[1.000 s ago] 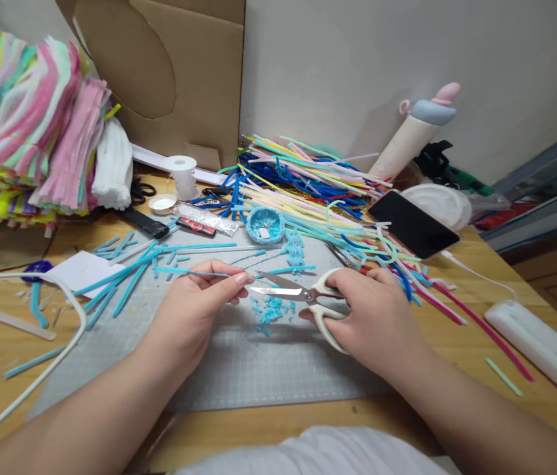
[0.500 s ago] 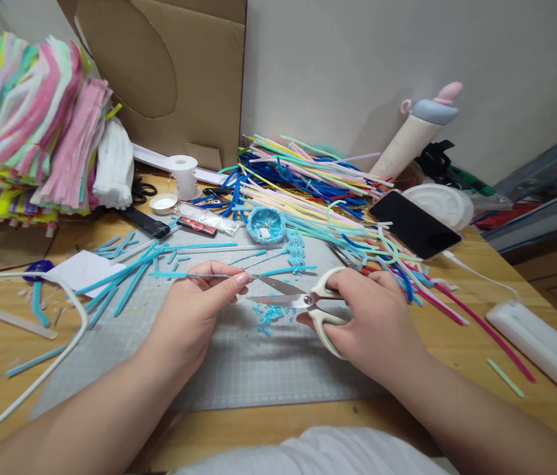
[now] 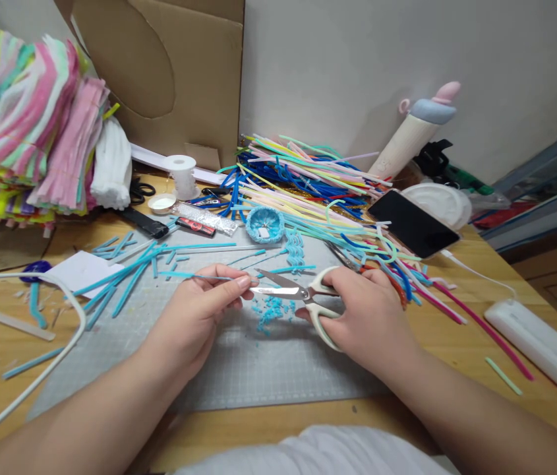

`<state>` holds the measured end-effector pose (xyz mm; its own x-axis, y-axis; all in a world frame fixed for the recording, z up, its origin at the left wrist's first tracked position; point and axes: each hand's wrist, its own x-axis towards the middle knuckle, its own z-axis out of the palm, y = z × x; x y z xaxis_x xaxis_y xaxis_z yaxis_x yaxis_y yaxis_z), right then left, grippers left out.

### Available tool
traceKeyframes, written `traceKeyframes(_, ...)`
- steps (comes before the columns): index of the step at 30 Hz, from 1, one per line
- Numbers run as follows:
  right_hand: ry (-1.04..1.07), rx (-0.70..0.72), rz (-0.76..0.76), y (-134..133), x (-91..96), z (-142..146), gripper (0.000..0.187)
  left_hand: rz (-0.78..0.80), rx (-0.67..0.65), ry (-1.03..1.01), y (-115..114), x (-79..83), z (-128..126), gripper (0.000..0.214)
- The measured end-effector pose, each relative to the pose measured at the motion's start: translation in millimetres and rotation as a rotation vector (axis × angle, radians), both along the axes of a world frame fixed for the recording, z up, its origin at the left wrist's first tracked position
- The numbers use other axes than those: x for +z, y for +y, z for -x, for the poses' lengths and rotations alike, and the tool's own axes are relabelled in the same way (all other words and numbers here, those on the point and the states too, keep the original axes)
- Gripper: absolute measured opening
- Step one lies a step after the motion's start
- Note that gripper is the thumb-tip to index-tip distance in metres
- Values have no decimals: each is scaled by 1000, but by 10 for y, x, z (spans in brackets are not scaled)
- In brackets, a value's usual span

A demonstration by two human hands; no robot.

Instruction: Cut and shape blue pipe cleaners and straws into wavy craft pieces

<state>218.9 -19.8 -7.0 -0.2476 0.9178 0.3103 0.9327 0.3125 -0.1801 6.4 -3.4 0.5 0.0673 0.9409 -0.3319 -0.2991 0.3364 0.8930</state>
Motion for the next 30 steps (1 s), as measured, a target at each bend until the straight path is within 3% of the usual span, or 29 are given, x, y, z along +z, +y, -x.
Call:
traceKeyframes(14, 12, 13, -4, -9, 7, 14, 19, 107, -71, -187, 8, -36, 21, 5)
traceKeyframes(30, -32, 26, -27, -8, 0, 3, 23, 123, -58, -212, 7, -24, 13, 4)
